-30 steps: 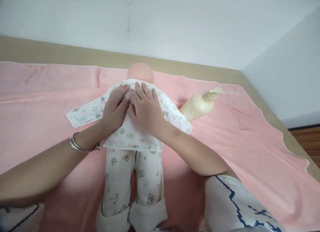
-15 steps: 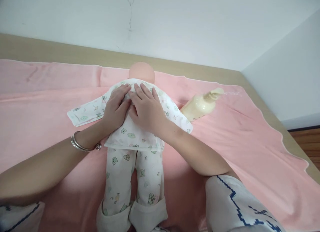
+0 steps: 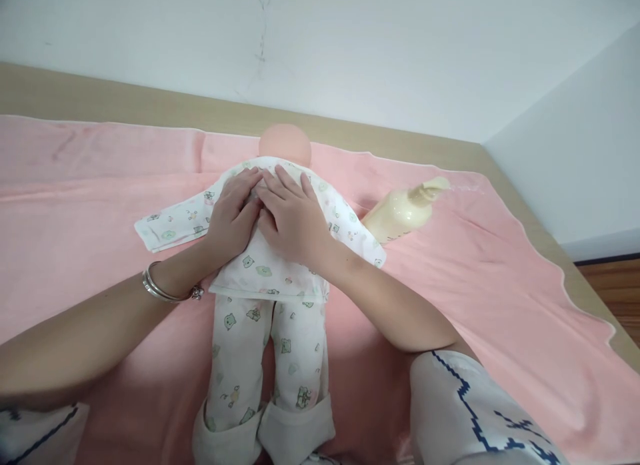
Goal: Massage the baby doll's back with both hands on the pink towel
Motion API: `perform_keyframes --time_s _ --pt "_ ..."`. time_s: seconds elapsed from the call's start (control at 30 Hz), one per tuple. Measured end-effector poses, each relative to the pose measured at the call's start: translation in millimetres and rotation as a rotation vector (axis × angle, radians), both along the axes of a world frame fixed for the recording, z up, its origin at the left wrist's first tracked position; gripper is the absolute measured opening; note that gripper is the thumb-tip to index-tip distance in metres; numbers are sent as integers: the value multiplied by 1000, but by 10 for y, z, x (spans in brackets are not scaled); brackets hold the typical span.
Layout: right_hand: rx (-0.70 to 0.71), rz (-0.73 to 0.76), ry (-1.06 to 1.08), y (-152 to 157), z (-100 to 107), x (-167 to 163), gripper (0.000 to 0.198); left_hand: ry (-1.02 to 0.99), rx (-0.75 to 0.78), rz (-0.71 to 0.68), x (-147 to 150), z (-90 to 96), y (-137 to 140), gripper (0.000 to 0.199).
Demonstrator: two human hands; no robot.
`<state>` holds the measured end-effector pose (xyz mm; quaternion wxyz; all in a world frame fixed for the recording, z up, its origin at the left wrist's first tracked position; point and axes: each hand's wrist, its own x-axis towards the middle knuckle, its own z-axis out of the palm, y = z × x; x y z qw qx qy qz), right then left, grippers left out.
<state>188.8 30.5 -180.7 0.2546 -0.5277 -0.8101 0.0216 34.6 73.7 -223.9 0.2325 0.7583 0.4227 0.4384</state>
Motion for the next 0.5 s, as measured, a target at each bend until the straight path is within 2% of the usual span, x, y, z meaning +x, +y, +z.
perform_keyframes --time_s 0.1,0.27,0.33,0.4,0.5 --pt "-26 -24 5 -8 24 1 46 6 -4 7 6 0 0 44" --pt "195 9 60 -78 146 55 46 -9 -21 -4 7 25 -22 45" --pt "218 -9 80 -98 190 67 48 -11 -26 0 6 31 -29 46" --pt "175 -51 72 -99 203 61 51 -12 -21 6 5 32 -30 45" --pt "19 -56 -40 -76 153 15 52 -3 -15 7 3 24 -19 44"
